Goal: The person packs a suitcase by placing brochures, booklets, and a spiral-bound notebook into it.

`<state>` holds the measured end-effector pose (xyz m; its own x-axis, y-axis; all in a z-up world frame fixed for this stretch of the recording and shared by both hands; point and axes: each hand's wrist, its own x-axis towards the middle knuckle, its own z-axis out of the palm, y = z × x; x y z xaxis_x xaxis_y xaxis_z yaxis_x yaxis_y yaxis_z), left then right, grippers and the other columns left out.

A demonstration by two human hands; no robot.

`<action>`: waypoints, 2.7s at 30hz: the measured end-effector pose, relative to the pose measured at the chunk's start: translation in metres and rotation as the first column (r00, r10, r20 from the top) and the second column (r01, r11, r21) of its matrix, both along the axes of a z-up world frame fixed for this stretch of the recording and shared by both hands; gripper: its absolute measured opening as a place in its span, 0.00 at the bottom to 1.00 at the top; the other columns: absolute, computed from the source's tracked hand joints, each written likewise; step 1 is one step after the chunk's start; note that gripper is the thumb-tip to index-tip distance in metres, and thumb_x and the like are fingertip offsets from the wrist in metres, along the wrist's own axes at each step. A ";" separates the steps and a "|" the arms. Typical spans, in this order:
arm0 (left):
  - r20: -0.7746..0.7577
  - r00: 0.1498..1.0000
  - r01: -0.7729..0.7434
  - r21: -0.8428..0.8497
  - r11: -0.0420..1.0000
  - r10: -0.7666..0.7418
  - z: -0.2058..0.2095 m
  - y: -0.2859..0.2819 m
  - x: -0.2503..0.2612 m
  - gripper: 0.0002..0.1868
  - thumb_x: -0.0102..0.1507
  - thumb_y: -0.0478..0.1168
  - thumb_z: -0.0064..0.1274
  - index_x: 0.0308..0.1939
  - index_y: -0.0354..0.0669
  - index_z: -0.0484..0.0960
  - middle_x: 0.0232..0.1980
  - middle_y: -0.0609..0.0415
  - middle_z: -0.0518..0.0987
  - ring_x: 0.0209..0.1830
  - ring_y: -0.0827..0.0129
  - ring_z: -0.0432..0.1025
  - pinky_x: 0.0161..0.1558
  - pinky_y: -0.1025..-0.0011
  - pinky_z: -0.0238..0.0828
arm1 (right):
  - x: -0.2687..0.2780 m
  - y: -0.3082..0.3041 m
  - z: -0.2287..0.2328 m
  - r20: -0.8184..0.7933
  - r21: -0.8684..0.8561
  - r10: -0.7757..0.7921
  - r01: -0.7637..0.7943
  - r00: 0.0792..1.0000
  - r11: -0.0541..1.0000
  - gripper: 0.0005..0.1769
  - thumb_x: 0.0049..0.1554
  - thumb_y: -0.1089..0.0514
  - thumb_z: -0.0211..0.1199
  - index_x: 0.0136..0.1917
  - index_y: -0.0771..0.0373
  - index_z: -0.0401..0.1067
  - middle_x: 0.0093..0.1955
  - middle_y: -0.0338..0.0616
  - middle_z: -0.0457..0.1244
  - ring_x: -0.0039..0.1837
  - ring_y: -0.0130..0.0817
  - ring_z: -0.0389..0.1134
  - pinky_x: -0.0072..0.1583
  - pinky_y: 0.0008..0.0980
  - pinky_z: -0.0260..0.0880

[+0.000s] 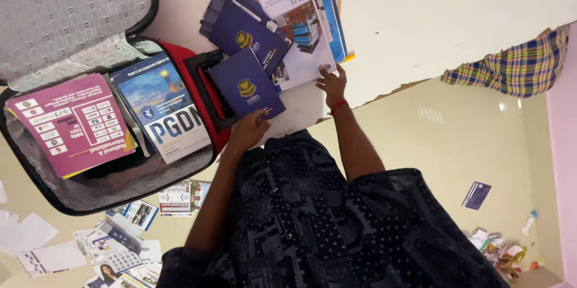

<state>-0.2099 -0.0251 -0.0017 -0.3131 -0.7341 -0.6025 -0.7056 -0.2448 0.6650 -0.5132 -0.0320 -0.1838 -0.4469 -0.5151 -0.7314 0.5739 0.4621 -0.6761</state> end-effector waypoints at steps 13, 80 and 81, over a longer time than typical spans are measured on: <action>-0.143 0.988 0.053 -0.064 0.997 -0.062 0.047 -0.001 0.009 0.26 0.64 0.49 0.57 0.61 0.37 0.78 0.46 0.45 0.85 0.46 0.57 0.80 0.48 0.62 0.76 | -0.006 -0.018 0.199 -0.817 -0.395 -0.141 -0.365 0.559 0.843 0.15 0.68 0.55 0.62 0.58 0.72 0.72 0.49 0.46 0.69 0.50 0.29 0.69 0.53 0.27 0.72; -0.033 0.970 -0.212 -0.604 0.769 0.242 -0.127 0.014 0.366 0.30 0.57 0.38 0.61 0.65 0.51 0.82 0.65 0.32 0.76 0.66 0.41 0.70 0.63 0.55 0.71 | 0.432 0.043 0.065 -0.838 0.413 0.430 -0.906 -0.337 0.094 0.53 0.47 0.50 0.79 0.77 0.67 0.55 0.74 0.82 0.47 0.70 0.74 0.54 0.68 0.54 0.58; -0.032 0.969 -0.213 -0.604 0.768 0.243 -0.127 0.012 0.362 0.30 0.57 0.38 0.61 0.65 0.51 0.82 0.65 0.32 0.76 0.66 0.41 0.70 0.63 0.55 0.71 | 0.433 0.044 0.064 -0.838 0.412 0.429 -0.906 -0.337 0.093 0.53 0.47 0.50 0.79 0.77 0.67 0.55 0.74 0.82 0.47 0.70 0.74 0.54 0.68 0.54 0.58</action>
